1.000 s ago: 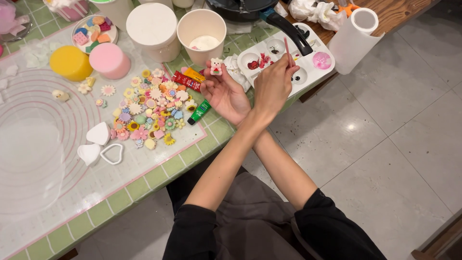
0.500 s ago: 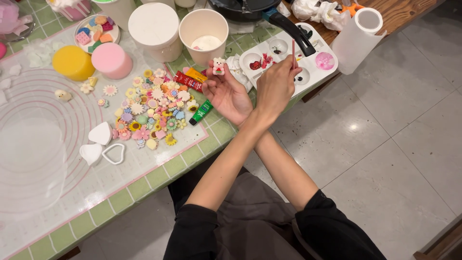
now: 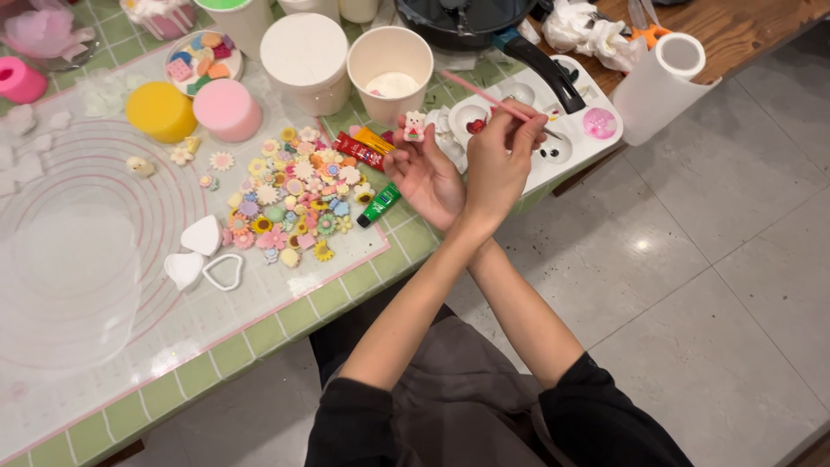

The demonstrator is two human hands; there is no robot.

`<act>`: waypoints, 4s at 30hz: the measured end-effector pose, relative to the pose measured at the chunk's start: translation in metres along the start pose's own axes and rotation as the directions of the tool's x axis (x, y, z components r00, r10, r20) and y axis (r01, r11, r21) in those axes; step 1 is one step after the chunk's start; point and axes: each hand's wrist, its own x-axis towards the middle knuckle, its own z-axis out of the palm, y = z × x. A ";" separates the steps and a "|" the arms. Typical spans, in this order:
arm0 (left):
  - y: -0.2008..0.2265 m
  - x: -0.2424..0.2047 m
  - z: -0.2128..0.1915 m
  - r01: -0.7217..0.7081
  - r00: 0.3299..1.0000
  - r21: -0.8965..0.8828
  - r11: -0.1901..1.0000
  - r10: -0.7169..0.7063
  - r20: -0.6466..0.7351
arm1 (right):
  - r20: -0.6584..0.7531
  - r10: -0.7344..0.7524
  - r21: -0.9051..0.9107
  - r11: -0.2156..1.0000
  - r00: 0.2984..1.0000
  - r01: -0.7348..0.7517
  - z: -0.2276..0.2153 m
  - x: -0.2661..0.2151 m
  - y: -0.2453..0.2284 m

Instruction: Painting small decorative bear-shaped charms using acrylic paints and a brush.

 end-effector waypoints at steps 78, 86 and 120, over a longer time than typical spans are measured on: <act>-0.011 -0.021 -0.220 -0.438 0.757 0.152 0.886 0.454 -0.469 | -0.165 0.072 -0.135 0.986 0.984 -0.095 0.038 0.019 0.095; -0.011 -0.021 -0.220 -0.442 0.754 0.144 0.886 0.453 -0.476 | -0.133 0.070 -0.121 0.989 0.989 -0.086 0.031 0.019 0.094; -0.011 -0.022 -0.220 -0.447 0.742 0.200 0.872 0.486 -0.462 | -0.166 0.070 -0.089 0.992 0.984 -0.085 0.032 0.019 0.093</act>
